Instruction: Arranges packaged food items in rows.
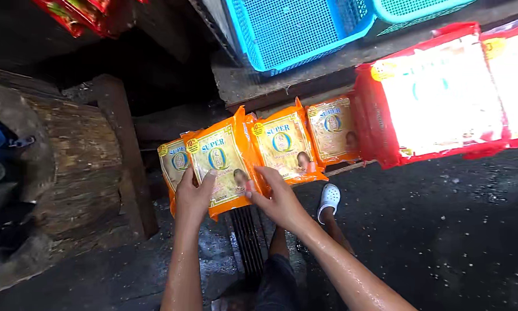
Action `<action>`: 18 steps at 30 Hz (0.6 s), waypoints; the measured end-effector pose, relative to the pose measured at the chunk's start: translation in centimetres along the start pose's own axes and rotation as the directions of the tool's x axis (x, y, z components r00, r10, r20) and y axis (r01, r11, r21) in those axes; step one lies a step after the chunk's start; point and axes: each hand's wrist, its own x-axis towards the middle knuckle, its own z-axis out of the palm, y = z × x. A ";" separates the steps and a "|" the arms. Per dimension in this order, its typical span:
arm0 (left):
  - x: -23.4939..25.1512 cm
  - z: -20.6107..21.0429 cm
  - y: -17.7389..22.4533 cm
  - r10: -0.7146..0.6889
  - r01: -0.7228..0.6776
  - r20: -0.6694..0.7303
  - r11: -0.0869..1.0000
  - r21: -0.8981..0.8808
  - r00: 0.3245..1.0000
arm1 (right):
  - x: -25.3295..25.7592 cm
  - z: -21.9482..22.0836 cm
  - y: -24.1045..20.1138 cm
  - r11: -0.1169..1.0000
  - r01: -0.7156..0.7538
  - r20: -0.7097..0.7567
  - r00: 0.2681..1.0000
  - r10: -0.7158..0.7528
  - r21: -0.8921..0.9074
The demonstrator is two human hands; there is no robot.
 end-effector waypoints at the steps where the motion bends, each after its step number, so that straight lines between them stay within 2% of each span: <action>1: 0.1 0.0 -0.3 0.002 -0.002 -0.009 1.000 -0.011 1.000 | -0.6 -0.5 0.0 0.999 0.009 -0.040 0.999 -0.007 0.039; 3: 0.2 -0.1 -0.6 0.019 -0.019 -0.034 1.000 -0.004 0.999 | -2.5 -2.1 0.8 0.985 0.054 -0.261 0.965 -0.010 0.162; 4: 0.2 -0.2 -0.6 0.042 -0.041 -0.048 0.999 0.018 0.998 | -3.4 -3.2 1.7 0.971 0.067 -0.396 0.918 0.031 0.231; 6: -0.1 -0.5 -0.4 0.109 -0.102 -0.063 0.990 0.101 0.992 | -4.4 -5.8 4.3 0.923 0.021 -0.577 0.786 0.222 0.384; 7: -0.2 -0.5 -0.2 0.142 -0.132 -0.066 0.982 0.136 0.988 | -4.5 -7.2 5.8 0.884 -0.032 -0.607 0.716 0.346 0.466; 9: -0.6 -0.4 0.3 0.196 -0.181 -0.061 0.965 0.190 0.979 | -3.7 -9.5 8.5 0.779 -0.166 -0.568 0.596 0.568 0.605; 10: -0.8 -0.3 0.6 0.227 -0.209 -0.063 0.955 0.211 0.972 | -3.0 -10.3 9.5 0.727 -0.226 -0.517 0.570 0.639 0.649; 13: -1.4 0.2 1.2 0.343 -0.303 -0.092 0.905 0.299 0.935 | -0.5 -11.8 11.2 0.662 -0.294 -0.414 0.590 0.693 0.690; 16: -2.5 0.7 2.3 0.492 -0.422 -0.104 0.822 0.381 0.864 | 1.3 -12.5 12.1 0.667 -0.237 -0.440 0.592 0.675 0.706; 18: -3.9 1.9 4.2 0.558 -0.497 -0.083 0.790 0.359 0.826 | 1.8 -12.9 12.7 0.664 -0.191 -0.453 0.595 0.664 0.723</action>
